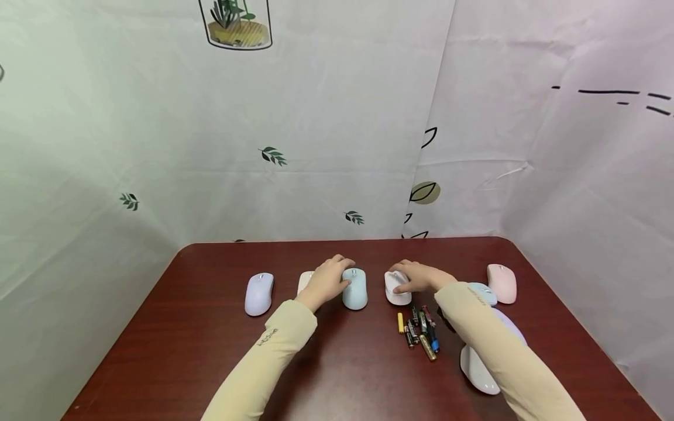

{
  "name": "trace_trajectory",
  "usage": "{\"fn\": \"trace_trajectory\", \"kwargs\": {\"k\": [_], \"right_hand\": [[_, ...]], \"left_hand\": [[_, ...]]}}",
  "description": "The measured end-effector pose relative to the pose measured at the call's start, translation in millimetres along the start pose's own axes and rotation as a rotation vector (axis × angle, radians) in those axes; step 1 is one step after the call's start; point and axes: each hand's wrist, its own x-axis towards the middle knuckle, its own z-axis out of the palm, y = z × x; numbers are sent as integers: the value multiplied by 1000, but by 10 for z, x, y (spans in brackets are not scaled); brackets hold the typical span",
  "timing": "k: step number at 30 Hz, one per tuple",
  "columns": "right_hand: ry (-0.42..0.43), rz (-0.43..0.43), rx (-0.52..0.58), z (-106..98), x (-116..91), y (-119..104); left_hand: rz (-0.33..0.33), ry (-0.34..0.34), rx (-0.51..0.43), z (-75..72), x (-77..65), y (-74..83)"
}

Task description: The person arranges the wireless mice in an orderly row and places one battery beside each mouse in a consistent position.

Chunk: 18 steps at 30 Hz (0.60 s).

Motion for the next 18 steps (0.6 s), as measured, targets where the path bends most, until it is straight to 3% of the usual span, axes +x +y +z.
{"fn": "trace_trajectory", "kwargs": {"k": [4, 7, 14, 18], "right_hand": [[133, -90, -48, 30, -64, 99], [202, -103, -64, 40, -121, 191], [342, -59, 19, -79, -348, 443], [401, 0, 48, -142, -487, 585]], "left_hand": [[38, 61, -6, -43, -101, -122], [29, 90, 11, -90, -202, -228], [-60, 97, 31, -182, -431, -445], [-74, 104, 49, -189, -526, -541]]}}
